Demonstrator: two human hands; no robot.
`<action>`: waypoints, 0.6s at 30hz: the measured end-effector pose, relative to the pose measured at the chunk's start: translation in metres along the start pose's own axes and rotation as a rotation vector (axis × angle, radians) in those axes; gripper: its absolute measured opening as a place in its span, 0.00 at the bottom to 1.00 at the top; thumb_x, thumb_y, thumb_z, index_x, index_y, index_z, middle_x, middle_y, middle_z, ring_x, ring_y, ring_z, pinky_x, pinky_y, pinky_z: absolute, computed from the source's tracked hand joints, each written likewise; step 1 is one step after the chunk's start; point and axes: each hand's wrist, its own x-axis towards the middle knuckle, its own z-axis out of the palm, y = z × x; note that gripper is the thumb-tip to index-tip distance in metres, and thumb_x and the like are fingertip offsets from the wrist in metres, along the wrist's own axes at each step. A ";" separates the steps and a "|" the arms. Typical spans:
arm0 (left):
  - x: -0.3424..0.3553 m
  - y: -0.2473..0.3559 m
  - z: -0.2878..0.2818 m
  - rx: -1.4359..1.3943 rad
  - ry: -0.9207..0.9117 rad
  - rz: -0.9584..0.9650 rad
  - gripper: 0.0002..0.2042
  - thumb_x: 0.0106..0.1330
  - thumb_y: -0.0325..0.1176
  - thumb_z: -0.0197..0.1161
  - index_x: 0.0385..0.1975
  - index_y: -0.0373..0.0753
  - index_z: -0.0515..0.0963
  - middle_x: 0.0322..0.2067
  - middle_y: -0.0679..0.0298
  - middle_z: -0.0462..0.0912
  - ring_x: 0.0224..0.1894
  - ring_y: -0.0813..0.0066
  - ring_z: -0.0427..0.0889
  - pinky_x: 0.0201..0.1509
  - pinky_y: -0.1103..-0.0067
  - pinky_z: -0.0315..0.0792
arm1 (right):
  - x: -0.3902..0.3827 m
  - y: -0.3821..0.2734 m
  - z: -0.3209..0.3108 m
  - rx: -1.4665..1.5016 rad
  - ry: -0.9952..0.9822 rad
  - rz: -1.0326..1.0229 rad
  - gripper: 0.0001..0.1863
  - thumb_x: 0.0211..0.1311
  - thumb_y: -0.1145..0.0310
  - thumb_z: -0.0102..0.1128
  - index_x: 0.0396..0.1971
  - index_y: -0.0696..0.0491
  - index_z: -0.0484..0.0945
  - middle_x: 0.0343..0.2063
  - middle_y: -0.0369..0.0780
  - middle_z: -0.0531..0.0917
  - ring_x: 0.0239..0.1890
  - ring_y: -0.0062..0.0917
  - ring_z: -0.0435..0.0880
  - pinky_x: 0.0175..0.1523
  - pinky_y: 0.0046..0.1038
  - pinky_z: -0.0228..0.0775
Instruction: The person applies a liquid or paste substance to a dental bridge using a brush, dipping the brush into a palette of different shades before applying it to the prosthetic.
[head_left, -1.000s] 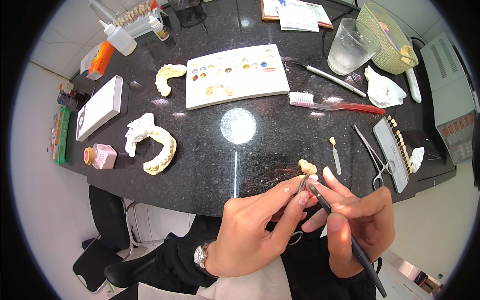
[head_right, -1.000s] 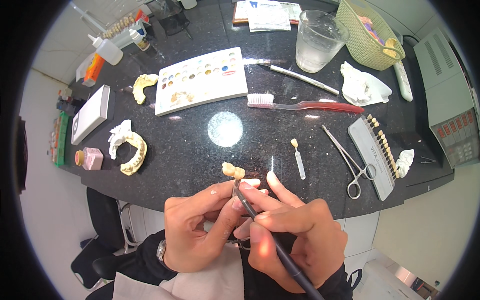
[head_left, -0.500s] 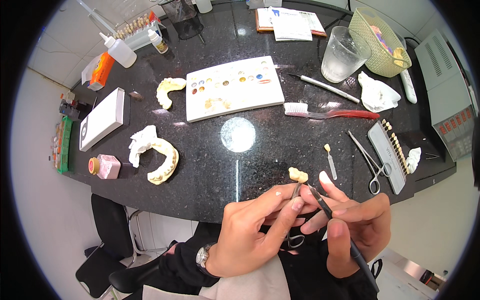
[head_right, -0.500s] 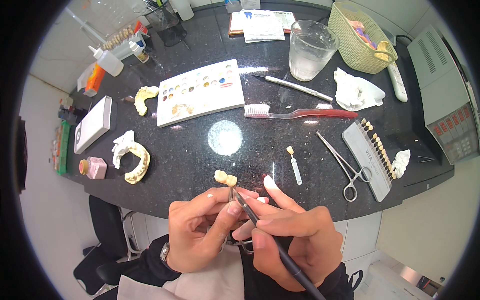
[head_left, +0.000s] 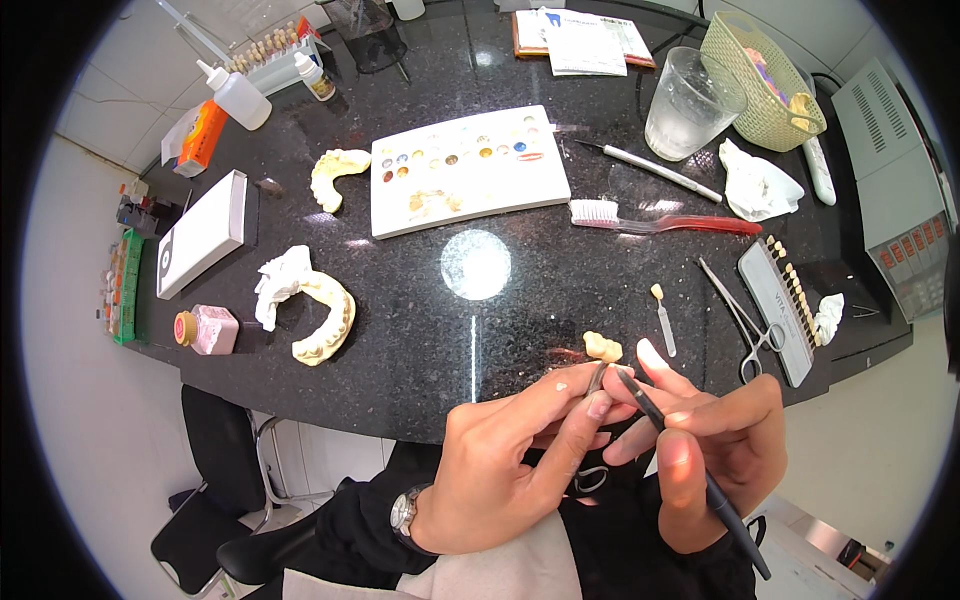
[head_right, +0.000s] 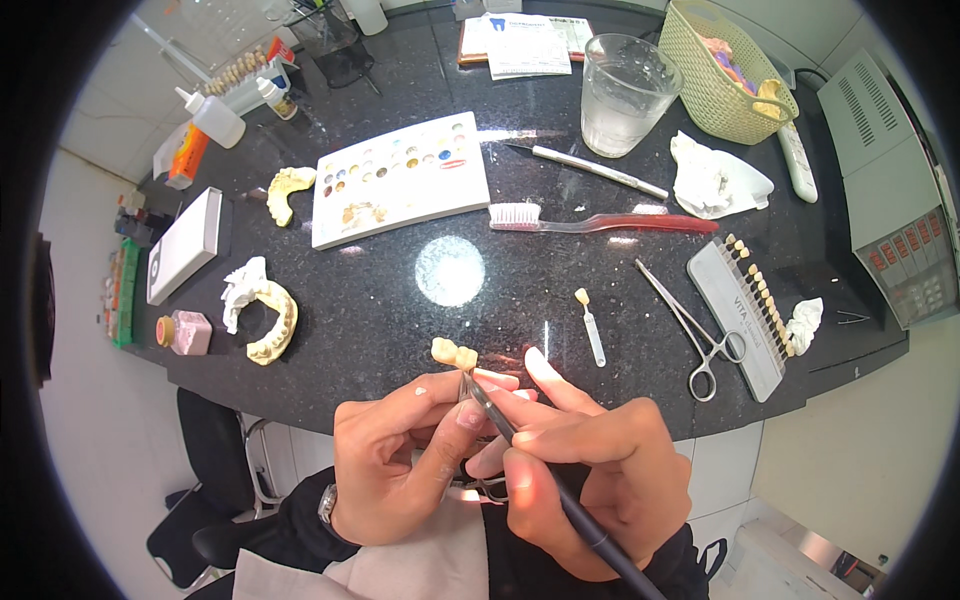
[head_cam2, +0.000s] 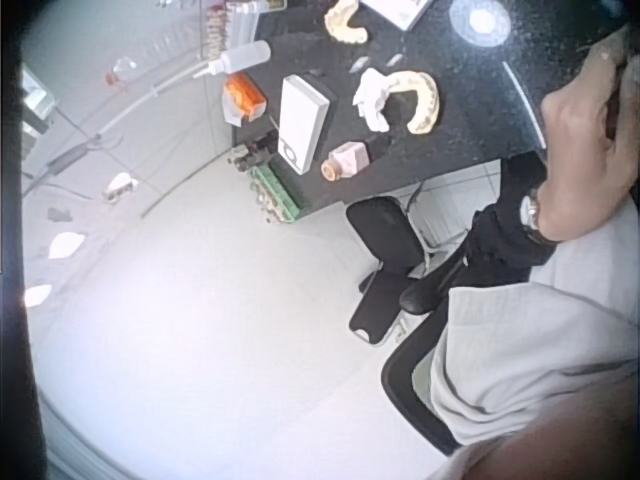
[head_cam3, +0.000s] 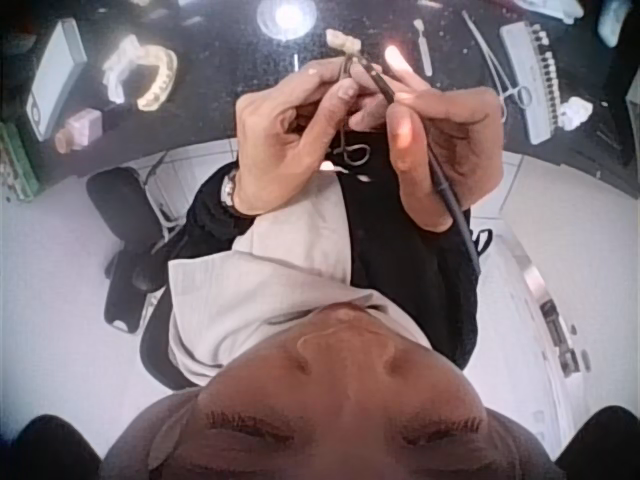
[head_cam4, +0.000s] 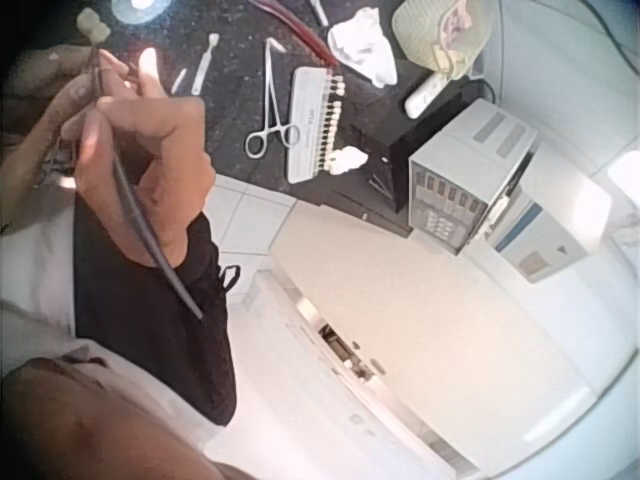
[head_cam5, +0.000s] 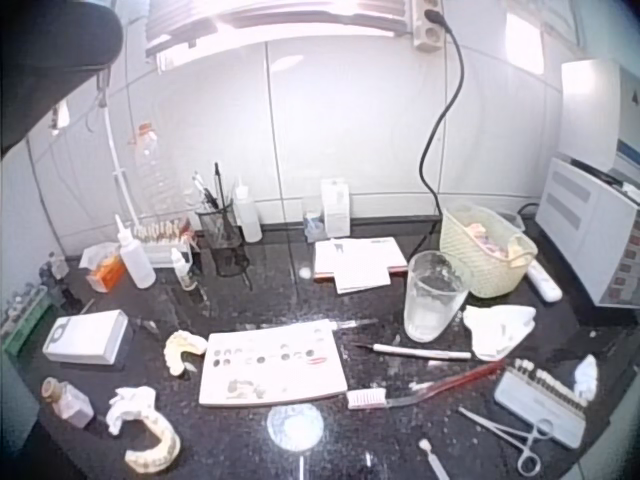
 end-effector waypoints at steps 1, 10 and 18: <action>0.000 0.001 -0.001 0.028 -0.023 -0.009 0.10 0.60 0.22 0.55 0.41 0.29 0.73 0.29 0.56 0.81 0.30 0.78 0.82 0.29 0.85 0.75 | 0.001 0.000 -0.001 -0.013 -0.002 -0.011 0.09 0.49 0.80 0.59 0.30 0.58 0.69 0.26 0.45 0.80 0.36 0.37 0.82 0.56 0.47 0.60; 0.000 -0.001 0.002 -0.050 0.029 -0.013 0.10 0.60 0.22 0.55 0.41 0.29 0.73 0.29 0.56 0.81 0.29 0.77 0.82 0.30 0.84 0.75 | -0.003 -0.005 -0.001 0.010 0.019 0.122 0.08 0.48 0.81 0.58 0.30 0.60 0.70 0.25 0.44 0.79 0.35 0.37 0.82 0.55 0.49 0.61; 0.001 -0.003 0.000 0.029 0.016 0.005 0.10 0.59 0.22 0.55 0.40 0.28 0.73 0.28 0.56 0.81 0.29 0.76 0.82 0.29 0.84 0.75 | 0.000 -0.005 0.003 -0.005 0.016 0.158 0.07 0.51 0.79 0.57 0.29 0.60 0.69 0.22 0.43 0.80 0.38 0.39 0.81 0.56 0.51 0.58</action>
